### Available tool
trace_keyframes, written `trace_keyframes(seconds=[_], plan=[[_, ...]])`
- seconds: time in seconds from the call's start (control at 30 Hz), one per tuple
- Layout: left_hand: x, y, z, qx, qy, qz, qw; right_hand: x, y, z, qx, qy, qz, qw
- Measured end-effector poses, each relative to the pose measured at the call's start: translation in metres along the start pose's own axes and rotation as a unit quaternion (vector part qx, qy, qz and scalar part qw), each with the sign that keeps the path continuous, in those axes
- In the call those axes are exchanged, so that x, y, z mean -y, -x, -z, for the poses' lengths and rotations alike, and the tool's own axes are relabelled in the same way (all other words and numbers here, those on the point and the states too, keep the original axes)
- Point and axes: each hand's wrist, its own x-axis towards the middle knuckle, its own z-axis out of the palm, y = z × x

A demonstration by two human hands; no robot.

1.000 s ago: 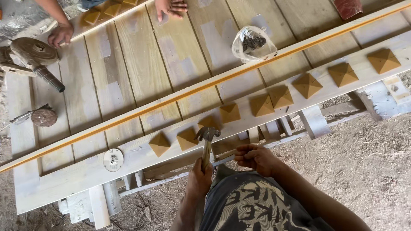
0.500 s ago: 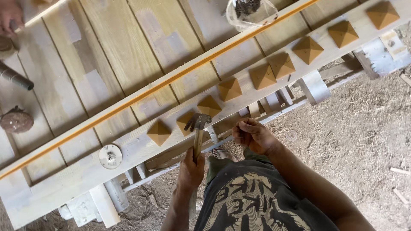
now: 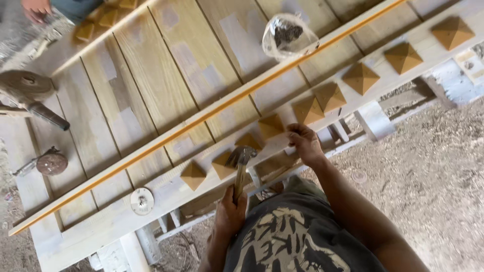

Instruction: The person walks through a woodworking shop and begins assembling small wooden pyramids. They pick up pyramid pieces, place them on a long wooden frame, and use a hammer to secure them in place. The task involves repetitive placement and hammering of multiple pyramid units along the frame.

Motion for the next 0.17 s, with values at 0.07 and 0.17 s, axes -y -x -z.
trace_keyframes(seconds=[0.07, 0.17], plan=[[-0.01, -0.009, 0.001, 0.0, -0.014, 0.01, 1.0, 0.003, -0.021, 0.006, 0.032, -0.015, 0.011, 0.999], [-0.017, -0.007, -0.007, -0.012, -0.023, 0.008, 1.0, -0.006, -0.031, 0.006, 0.032, 0.088, 0.097, 0.991]])
